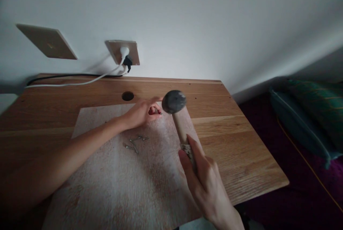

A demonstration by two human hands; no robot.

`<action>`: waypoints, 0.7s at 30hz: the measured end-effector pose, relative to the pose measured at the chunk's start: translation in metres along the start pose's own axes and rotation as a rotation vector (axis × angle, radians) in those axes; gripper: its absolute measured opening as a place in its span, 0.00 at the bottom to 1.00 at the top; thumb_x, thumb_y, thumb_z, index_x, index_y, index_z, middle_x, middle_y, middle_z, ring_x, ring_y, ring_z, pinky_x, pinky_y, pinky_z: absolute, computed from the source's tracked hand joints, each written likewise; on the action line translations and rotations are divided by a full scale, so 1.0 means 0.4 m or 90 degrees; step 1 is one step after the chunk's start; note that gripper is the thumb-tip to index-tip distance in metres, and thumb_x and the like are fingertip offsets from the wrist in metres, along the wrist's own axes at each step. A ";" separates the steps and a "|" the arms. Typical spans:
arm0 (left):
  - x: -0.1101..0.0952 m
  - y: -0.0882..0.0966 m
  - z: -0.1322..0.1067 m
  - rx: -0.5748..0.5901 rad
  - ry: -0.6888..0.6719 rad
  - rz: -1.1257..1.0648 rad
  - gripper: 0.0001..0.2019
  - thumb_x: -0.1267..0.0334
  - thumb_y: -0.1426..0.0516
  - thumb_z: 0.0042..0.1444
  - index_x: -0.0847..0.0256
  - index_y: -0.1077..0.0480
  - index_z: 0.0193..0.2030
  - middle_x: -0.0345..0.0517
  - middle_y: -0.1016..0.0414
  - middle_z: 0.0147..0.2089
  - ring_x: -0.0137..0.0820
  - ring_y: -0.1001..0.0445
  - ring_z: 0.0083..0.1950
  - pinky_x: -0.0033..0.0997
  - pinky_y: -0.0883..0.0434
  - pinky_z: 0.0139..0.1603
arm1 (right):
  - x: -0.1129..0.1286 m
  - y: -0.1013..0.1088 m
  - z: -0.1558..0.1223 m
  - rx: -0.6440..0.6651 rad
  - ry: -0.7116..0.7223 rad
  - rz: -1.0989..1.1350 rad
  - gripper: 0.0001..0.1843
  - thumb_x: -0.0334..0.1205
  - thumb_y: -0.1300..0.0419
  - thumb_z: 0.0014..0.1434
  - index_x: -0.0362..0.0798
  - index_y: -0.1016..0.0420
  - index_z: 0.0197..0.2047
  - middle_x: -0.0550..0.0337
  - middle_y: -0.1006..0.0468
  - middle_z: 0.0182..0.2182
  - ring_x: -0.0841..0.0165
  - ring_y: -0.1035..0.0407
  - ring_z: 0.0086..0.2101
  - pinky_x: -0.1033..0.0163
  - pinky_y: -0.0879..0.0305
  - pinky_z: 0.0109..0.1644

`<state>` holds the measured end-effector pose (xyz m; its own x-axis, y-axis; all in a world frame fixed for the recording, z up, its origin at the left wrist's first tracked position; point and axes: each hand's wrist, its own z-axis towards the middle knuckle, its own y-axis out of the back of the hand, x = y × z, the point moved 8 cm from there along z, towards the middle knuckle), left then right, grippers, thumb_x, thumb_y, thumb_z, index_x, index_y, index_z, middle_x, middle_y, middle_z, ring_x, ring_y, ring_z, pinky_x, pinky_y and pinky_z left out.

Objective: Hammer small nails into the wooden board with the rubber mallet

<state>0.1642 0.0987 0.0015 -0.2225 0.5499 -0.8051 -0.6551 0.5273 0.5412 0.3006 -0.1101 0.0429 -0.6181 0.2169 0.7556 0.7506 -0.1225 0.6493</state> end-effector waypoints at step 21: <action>-0.141 0.051 -0.064 0.209 -0.105 0.163 0.03 0.68 0.38 0.56 0.59 0.29 0.36 0.45 0.24 0.42 0.32 0.26 0.39 0.33 0.33 0.41 | -0.091 -0.016 -0.078 0.014 -0.114 -0.028 0.38 0.65 0.46 0.73 0.39 0.24 0.66 0.56 0.16 0.29 0.61 0.20 0.30 0.64 0.27 0.32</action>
<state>0.1448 0.0618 0.0516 -0.2123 0.7712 -0.6001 -0.3244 0.5237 0.7877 0.3110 -0.1475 0.0142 -0.6007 0.3901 0.6978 0.7297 -0.0889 0.6779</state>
